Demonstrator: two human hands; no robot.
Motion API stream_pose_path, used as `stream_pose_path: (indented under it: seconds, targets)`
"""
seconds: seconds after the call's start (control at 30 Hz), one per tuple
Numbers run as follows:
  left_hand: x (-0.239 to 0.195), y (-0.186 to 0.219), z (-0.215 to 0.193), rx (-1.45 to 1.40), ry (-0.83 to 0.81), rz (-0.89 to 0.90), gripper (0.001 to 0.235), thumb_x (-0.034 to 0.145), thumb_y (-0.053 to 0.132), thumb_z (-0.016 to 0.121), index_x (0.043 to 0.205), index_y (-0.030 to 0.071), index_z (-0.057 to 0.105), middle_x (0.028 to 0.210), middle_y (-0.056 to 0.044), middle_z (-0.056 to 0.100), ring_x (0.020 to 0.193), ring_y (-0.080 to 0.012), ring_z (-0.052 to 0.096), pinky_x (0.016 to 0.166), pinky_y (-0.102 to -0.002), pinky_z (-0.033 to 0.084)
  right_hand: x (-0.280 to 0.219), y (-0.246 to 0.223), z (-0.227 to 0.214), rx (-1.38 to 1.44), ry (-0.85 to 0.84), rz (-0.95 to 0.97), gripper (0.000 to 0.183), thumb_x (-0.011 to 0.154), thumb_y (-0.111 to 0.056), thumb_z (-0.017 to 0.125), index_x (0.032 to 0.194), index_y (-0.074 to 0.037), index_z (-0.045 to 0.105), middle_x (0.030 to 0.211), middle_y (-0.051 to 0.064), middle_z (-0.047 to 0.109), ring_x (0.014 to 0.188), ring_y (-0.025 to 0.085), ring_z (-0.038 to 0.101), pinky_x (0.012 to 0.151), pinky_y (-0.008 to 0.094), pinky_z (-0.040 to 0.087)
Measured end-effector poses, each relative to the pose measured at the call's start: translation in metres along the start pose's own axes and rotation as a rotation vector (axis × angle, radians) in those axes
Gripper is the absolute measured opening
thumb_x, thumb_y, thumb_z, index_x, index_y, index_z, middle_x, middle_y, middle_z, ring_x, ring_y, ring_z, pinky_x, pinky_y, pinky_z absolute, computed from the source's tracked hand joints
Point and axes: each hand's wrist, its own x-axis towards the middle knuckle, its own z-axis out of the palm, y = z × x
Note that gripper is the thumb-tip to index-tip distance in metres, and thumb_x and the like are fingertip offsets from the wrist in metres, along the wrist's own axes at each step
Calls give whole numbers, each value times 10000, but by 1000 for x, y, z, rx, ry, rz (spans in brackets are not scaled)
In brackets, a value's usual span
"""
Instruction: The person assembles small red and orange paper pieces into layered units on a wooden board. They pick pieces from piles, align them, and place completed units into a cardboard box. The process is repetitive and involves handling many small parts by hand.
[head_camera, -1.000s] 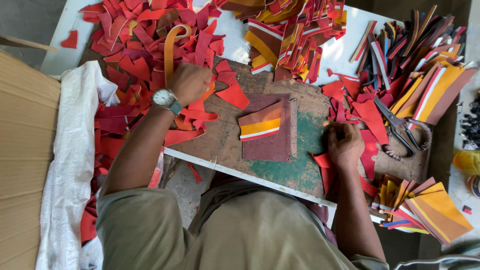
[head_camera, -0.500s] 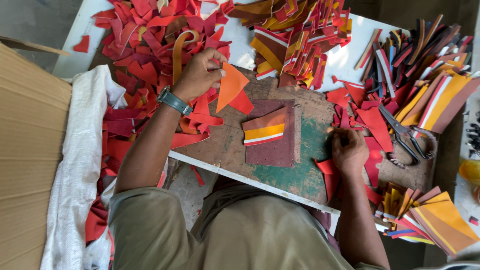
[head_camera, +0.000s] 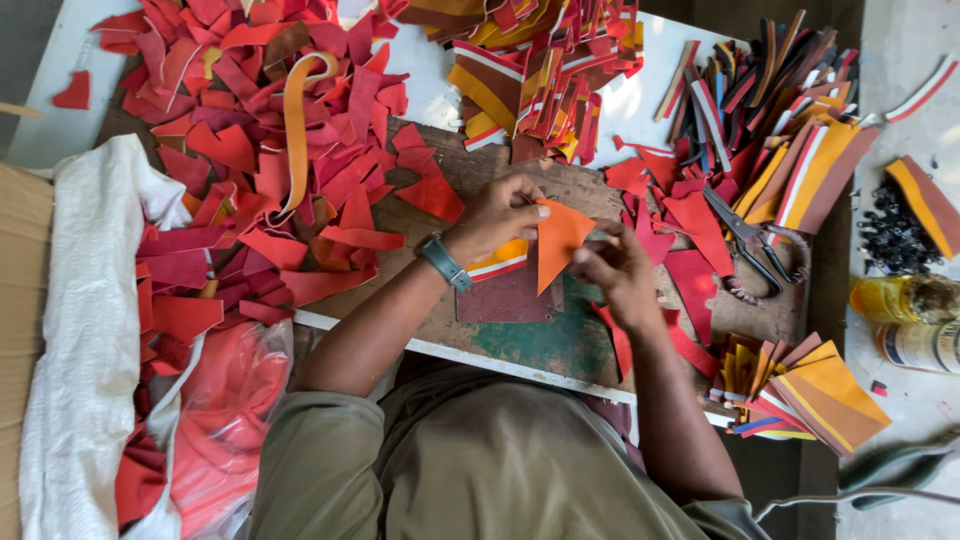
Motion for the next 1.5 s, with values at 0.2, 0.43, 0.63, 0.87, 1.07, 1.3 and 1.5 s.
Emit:
stream_pose_path:
  seconds: [0.2, 0.43, 0.63, 0.87, 1.07, 1.3, 1.5]
  targets:
    - [22, -6, 7, 925, 127, 424, 157, 851, 163, 771, 778, 55, 684, 872, -92, 712, 863, -281, 686, 821, -444, 528, 13, 2, 29, -123, 27, 85, 531, 857, -96, 799, 1310, 13, 545, 879, 124, 702, 724, 145, 714, 629, 270, 590]
    - [15, -1, 1, 850, 256, 428, 127, 921, 158, 712, 973, 43, 709, 988, -132, 702, 894, -320, 688, 819, -447, 520, 28, 4, 25, -336, 36, 66, 564, 827, -110, 838, 1303, 2, 556, 881, 62, 671, 726, 125, 685, 602, 264, 581]
    - [-62, -6, -22, 804, 396, 350, 146, 930, 159, 708, 1032, 53, 709, 1011, -125, 704, 924, -332, 693, 792, -438, 534, 24, 1, 14, -276, 35, 23, 485, 893, -87, 760, 1332, -31, 561, 874, 79, 682, 733, 122, 651, 608, 272, 518]
    - [-97, -26, -25, 966, 430, 463, 215, 929, 140, 722, 1123, 54, 684, 1133, -125, 690, 1061, -354, 641, 953, -485, 471, -6, -8, -6, -445, 174, -63, 394, 945, -136, 714, 1312, -53, 597, 883, 98, 747, 748, 139, 693, 683, 290, 552]
    - [-95, -33, -29, 992, 410, 471, 228, 923, 144, 731, 1126, 58, 677, 1136, -107, 693, 1080, -336, 652, 977, -477, 461, -19, -12, -16, -870, 321, -113, 519, 823, -225, 825, 1285, -95, 626, 862, 124, 727, 788, 300, 701, 689, 421, 545]
    - [-95, -32, -28, 958, 415, 447, 230, 927, 154, 735, 1130, 59, 688, 1150, -111, 696, 1075, -334, 653, 971, -469, 468, -36, -4, -21, -870, 335, -321, 304, 903, -232, 769, 1152, -81, 683, 991, 131, 706, 892, 345, 700, 748, 430, 551]
    - [-96, -32, -29, 914, 417, 432, 191, 924, 146, 727, 1091, 60, 694, 1113, -118, 696, 1039, -340, 650, 925, -470, 483, -31, 15, -23, -844, 359, -354, 160, 911, -199, 733, 1020, -83, 723, 968, 126, 718, 883, 346, 702, 750, 431, 555]
